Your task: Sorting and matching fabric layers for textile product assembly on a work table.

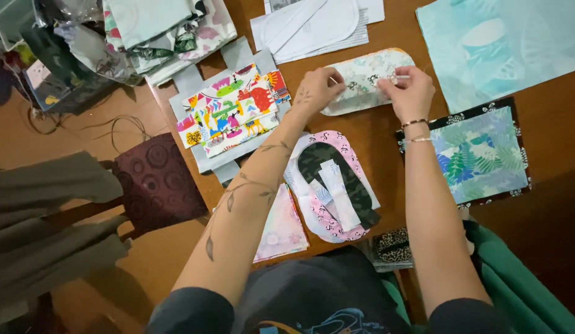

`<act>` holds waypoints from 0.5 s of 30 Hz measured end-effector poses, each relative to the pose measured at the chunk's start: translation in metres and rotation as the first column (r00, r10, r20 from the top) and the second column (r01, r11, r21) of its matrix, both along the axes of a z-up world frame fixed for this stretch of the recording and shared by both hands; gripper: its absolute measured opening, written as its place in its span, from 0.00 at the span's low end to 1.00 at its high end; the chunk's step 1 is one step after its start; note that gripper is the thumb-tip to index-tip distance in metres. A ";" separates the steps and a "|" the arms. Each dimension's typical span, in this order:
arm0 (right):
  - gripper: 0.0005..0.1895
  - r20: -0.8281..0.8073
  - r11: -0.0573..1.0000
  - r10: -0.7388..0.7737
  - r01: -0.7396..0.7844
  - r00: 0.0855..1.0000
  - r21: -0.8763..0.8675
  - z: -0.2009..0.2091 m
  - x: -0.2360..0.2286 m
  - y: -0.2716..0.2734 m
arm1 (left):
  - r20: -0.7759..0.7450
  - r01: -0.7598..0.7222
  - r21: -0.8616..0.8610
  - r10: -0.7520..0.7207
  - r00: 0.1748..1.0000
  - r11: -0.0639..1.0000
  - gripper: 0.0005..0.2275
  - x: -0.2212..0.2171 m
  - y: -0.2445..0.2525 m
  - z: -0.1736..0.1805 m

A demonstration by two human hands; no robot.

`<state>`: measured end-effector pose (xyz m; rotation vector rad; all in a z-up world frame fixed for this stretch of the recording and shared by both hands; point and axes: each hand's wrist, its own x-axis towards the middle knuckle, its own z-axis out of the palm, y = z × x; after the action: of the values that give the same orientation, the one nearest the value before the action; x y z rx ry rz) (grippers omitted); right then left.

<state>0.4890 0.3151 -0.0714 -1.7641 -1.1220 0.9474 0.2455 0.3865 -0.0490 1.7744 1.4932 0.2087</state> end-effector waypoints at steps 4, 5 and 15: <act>0.21 0.226 0.984 -0.143 0.162 0.963 -0.068 -0.023 -0.006 0.015 | -0.010 -0.081 0.011 0.081 0.997 0.997 0.08 0.003 0.010 -0.022; 0.20 0.299 0.986 -0.153 0.165 0.942 -0.014 -0.025 -0.009 0.014 | -0.049 -0.101 0.030 0.102 0.994 0.994 0.09 0.004 0.010 -0.027; 0.29 0.566 0.928 -0.315 0.122 0.762 0.351 0.042 -0.043 -0.020 | 0.074 -0.090 0.520 0.060 0.995 0.850 0.12 -0.036 -0.044 0.015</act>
<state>0.4461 0.2955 -0.0299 -1.9448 -1.3236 0.0183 0.2097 0.3429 -0.0338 2.1071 1.5636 0.7631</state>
